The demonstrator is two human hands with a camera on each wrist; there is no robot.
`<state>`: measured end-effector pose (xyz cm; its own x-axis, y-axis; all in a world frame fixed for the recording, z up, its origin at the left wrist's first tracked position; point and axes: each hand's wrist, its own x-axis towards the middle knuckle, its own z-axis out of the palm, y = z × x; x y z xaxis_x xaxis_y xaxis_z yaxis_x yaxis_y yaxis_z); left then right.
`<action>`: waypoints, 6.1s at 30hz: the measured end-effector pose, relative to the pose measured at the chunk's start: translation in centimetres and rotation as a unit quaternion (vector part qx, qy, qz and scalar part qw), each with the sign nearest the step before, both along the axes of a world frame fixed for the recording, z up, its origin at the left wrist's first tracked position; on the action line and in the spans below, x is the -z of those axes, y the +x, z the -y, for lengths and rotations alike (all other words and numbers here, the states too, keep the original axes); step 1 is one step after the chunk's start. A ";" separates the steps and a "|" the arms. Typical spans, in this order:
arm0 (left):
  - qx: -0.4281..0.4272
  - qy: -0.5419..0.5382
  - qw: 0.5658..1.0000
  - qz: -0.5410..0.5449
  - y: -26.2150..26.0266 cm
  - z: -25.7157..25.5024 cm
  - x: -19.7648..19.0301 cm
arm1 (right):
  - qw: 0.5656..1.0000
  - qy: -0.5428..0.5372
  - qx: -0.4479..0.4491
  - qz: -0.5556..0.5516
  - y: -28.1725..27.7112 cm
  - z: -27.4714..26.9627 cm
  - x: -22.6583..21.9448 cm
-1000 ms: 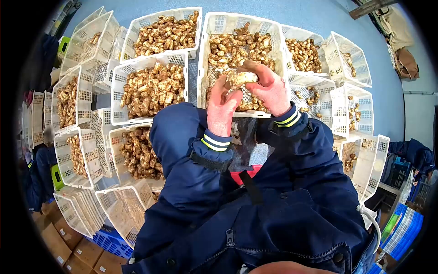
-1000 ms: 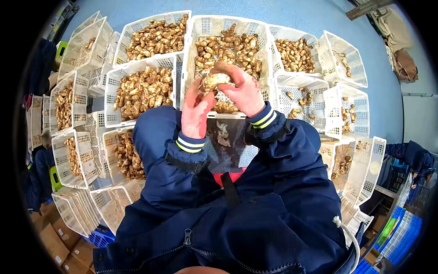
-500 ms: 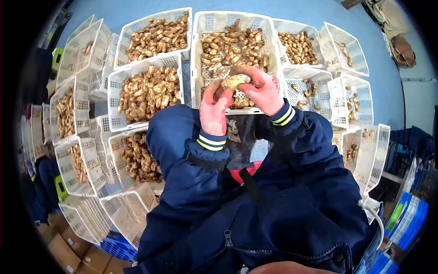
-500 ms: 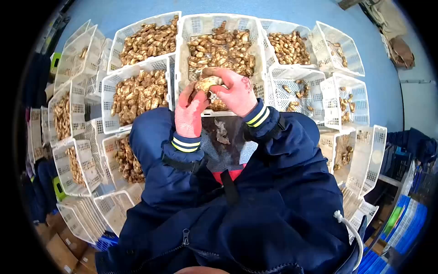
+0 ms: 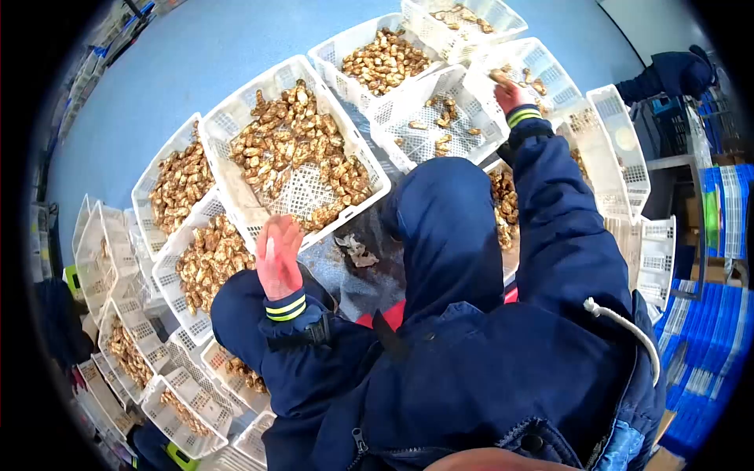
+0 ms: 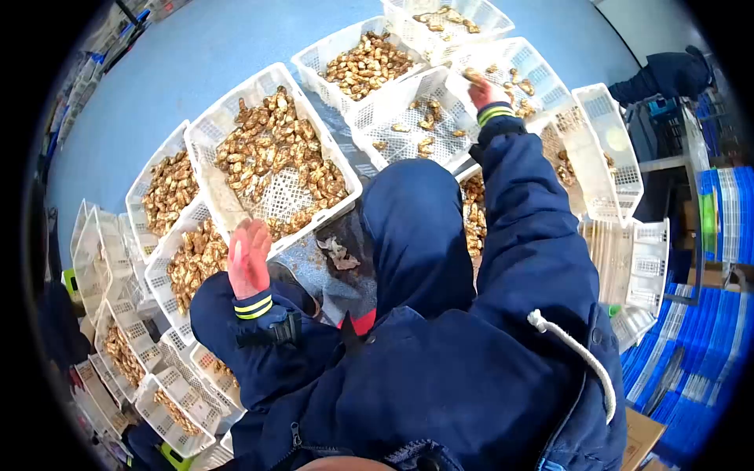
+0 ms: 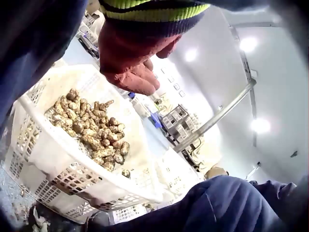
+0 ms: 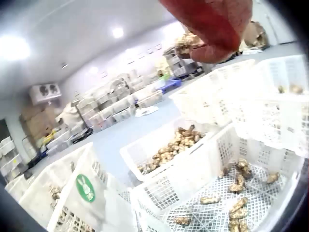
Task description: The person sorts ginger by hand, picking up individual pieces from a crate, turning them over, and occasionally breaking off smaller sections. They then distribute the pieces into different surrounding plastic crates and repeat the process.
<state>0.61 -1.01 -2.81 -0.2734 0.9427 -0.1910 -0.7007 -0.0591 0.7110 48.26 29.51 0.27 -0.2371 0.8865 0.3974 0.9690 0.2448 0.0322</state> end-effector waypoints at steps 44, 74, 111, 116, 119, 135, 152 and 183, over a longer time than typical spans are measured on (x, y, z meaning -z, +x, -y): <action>0.002 -0.129 0.982 0.135 0.7 -0.2 -6.5 | 0.832 -0.243 -0.373 0.332 -51.4 -2.6 13.0; -0.040 -0.021 0.996 0.081 1.6 0.6 -3.1 | 0.337 -0.668 -0.292 -0.596 -43.1 9.0 -0.9; -0.028 -0.048 0.997 0.057 1.8 0.1 -3.5 | 0.373 -0.629 -0.256 -0.632 -44.3 11.3 0.7; -0.028 -0.032 0.997 0.058 1.8 0.0 -3.3 | 0.252 -0.664 -0.272 -0.649 -43.2 9.3 3.1; -0.031 -0.054 0.997 0.047 1.8 0.0 -3.6 | 0.324 -0.647 -0.241 -0.647 -43.5 12.0 0.0; -0.019 -0.072 0.995 0.062 1.6 0.1 -5.0 | 0.455 -0.683 -0.026 -0.571 -41.1 4.8 7.2; 0.003 -0.090 0.991 0.094 1.2 0.1 -6.2 | 0.903 -0.262 -0.323 0.104 -46.4 0.0 16.4; -0.027 -0.063 0.997 0.026 1.8 0.6 -5.3 | 0.274 -0.435 -0.009 -0.858 -36.7 -2.6 7.1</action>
<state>2.44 -1.56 2.50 -0.3102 0.8941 -0.3230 -0.7347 -0.0098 0.6783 11.52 32.11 -6.80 -0.3692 0.8277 -0.4226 -0.6256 -0.5576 -0.5456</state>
